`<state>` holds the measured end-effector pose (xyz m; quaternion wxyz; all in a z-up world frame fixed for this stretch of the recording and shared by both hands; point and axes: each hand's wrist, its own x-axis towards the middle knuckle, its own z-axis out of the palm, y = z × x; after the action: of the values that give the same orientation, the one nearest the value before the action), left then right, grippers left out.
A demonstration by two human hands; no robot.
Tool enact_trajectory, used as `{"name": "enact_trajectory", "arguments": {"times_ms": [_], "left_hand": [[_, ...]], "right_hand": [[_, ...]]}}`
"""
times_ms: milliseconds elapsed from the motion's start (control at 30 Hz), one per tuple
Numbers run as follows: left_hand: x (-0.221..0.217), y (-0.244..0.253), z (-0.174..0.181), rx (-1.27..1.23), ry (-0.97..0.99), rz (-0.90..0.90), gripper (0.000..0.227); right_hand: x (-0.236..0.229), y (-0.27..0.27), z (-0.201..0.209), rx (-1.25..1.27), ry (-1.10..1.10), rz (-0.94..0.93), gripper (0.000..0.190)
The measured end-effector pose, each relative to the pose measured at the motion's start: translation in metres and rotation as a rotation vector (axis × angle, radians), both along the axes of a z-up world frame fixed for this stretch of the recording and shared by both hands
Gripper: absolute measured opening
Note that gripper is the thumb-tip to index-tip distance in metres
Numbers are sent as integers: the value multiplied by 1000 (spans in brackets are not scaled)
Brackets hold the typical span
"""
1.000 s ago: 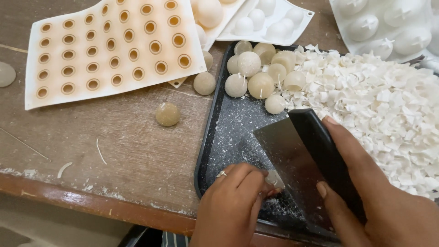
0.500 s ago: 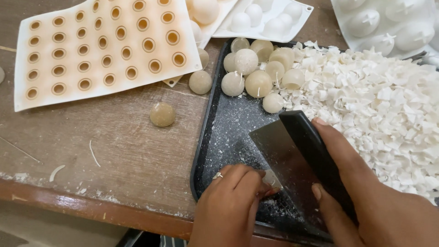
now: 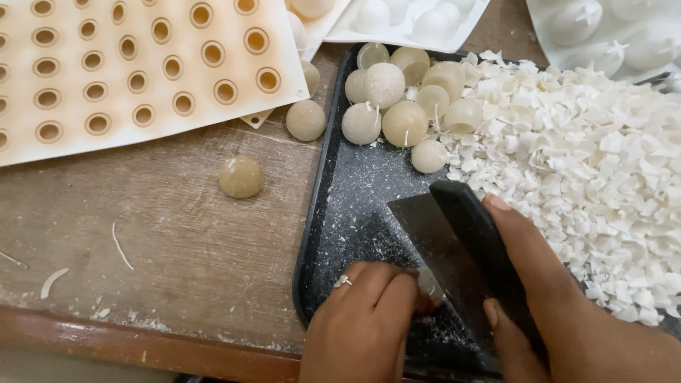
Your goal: The recorder uses a metal bench scraper to remove excess wax and clean spherical wax pieces on a tray filled with wax shavings.
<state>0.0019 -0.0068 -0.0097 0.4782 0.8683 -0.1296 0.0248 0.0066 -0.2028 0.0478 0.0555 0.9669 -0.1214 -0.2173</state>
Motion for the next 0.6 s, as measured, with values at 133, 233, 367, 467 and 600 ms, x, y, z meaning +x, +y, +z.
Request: {"name": "enact_trajectory", "arguments": {"times_ms": [133,233,367,467,600], "left_hand": [[-1,1,-3,-10,42,-13,6],[0,1,-5,-4,34,-18,7],[0,0,-1,11,-43,10,6],[0,1,0,26,-41,3,4],[0,1,3,18,-33,-12,5]], "right_hand": [[5,-3,-6,429,-423,441,88],[8,1,-4,391,-494,553,88],[6,-11,-11,319,-232,336,99],[27,31,22,-1,175,67,101],[24,30,20,126,-91,191,103]]}}
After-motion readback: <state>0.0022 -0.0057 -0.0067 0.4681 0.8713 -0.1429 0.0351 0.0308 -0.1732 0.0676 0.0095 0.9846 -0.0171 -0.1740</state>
